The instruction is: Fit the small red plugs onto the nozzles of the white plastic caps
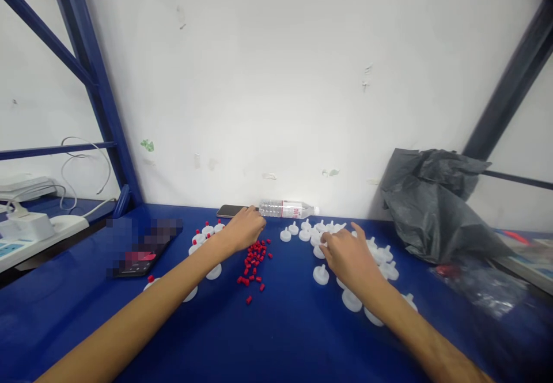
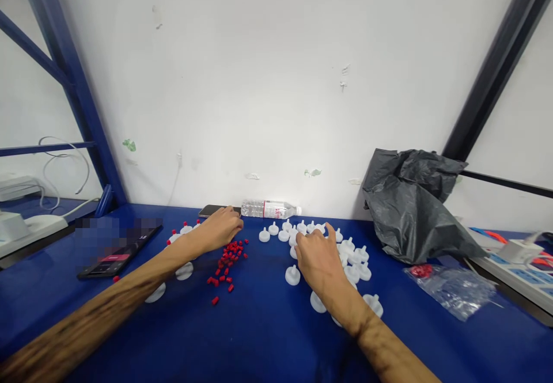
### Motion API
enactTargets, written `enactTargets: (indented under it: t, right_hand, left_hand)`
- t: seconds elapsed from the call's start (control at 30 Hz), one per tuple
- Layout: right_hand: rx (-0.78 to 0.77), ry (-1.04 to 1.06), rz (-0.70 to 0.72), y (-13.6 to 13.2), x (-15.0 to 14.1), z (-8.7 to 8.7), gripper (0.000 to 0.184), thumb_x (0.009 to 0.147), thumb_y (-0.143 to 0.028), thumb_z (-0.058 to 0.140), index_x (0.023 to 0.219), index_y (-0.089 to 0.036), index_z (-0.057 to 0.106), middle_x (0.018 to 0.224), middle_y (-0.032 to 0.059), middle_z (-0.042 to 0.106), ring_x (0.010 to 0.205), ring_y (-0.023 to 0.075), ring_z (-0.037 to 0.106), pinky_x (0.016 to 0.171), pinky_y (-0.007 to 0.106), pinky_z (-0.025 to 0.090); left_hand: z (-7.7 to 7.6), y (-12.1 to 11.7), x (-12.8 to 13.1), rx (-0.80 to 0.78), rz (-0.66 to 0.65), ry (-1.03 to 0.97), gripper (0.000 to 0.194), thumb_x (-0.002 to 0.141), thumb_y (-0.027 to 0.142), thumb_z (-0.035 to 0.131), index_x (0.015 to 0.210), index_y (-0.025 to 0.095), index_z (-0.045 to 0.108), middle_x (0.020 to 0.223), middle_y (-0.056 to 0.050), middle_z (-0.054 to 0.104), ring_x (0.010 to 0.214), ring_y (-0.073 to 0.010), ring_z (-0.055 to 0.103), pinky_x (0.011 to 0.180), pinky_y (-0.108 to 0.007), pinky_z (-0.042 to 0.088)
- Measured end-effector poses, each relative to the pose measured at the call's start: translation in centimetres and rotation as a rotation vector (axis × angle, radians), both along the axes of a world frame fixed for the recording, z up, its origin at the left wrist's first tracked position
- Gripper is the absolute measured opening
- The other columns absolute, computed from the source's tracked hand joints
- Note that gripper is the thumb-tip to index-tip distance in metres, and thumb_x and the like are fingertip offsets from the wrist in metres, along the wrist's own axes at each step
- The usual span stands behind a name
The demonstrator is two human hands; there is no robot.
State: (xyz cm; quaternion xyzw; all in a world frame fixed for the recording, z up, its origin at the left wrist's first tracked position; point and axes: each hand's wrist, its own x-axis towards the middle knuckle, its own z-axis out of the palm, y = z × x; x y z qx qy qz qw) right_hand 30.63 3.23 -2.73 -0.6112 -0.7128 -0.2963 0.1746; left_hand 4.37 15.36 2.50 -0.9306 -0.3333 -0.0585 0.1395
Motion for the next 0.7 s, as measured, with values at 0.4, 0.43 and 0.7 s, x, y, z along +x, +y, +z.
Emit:
enactTargets:
  t: [0.4, 0.43, 0.7]
  right_hand:
    - [-0.022, 0.305, 0.396, -1.3, -3.5, 1.8, 0.014, 0.096, -0.019, 0.063, 0.084, -0.028, 0.064, 0.076, -0.0057, 0.075, 0.072, 0.0199, 0.074, 0.113, 0.062, 0.051]
    - [-0.023, 0.312, 0.427, -1.5, -4.0, 1.6, 0.014, 0.094, -0.018, 0.065, 0.084, -0.028, 0.064, 0.076, -0.0063, 0.075, 0.072, 0.0198, 0.075, 0.112, 0.06, 0.053]
    - [0.042, 0.24, 0.404, -2.0, -4.9, -0.2, 0.033, 0.097, -0.048, 0.067, 0.124, -0.029, 0.071, 0.095, 0.0047, 0.082, 0.096, 0.0309, 0.079, 0.109, 0.067, 0.055]
  left_hand:
    - [-0.8, 1.2, -1.4, -0.043, 0.062, 0.013, 0.025, 0.098, 0.015, 0.061, 0.081, 0.019, 0.079, 0.087, -0.013, 0.08, 0.092, -0.0297, 0.075, 0.081, -0.036, 0.051]
    - [-0.9, 1.2, -1.4, -0.054, 0.062, 0.012, 0.024, 0.096, 0.014, 0.061, 0.08, 0.019, 0.079, 0.085, -0.013, 0.08, 0.089, -0.0289, 0.076, 0.079, -0.035, 0.051]
    - [-1.4, 0.7, -1.6, -0.099, 0.087, -0.01, 0.02, 0.091, 0.007, 0.063, 0.088, 0.019, 0.079, 0.091, -0.009, 0.081, 0.087, -0.0254, 0.078, 0.073, -0.029, 0.05]
